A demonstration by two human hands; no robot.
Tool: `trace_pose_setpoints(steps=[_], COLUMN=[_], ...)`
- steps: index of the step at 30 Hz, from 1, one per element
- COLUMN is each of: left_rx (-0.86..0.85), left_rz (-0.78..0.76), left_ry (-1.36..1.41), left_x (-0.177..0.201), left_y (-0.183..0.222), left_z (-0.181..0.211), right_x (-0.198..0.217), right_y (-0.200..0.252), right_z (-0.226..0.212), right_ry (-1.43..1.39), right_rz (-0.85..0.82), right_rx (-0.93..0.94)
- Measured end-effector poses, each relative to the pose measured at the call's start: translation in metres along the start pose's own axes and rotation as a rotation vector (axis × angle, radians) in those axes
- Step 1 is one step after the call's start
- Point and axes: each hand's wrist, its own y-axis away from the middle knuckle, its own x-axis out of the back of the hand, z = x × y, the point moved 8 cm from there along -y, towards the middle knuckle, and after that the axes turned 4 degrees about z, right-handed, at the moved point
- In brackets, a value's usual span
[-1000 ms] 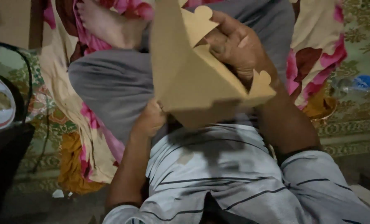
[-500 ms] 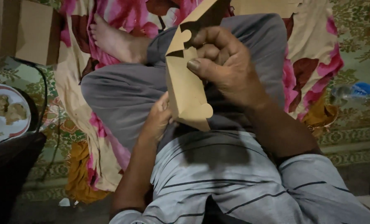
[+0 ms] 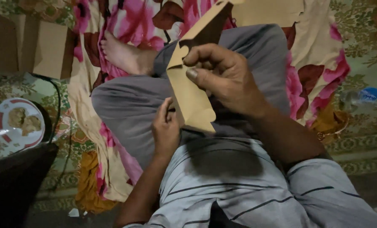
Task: Assembling small cardboard boxes from flat templates by folding and tucking tabs.
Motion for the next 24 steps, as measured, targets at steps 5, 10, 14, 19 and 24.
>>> trace_pose_setpoints(steps=[5, 10, 14, 19, 24], left_rx=[-0.369, -0.39, -0.65, -0.858, -0.953], left_rz=[0.115, 0.233, 0.233, 0.068, -0.047], left_ry=[-0.122, -0.192, -0.235, -0.338, -0.429], left_x=[0.037, 0.091, 0.117, 0.108, 0.103], left_y=[0.002, -0.005, -0.001, 0.0, 0.001], left_z=[0.052, 0.111, 0.161, 0.194, 0.216], right_x=[-0.005, -0.023, -0.045, -0.063, -0.068], right_y=[-0.007, -0.009, -0.002, 0.005, 0.014], right_z=[-0.021, -0.032, -0.031, -0.024, -0.003], right_ry=[-0.05, 0.004, 0.099, 0.059, -0.177], right_rz=[-0.158, -0.411, -0.567, -0.614, -0.576], right_rx=[-0.045, -0.01, -0.044, -0.081, -0.333])
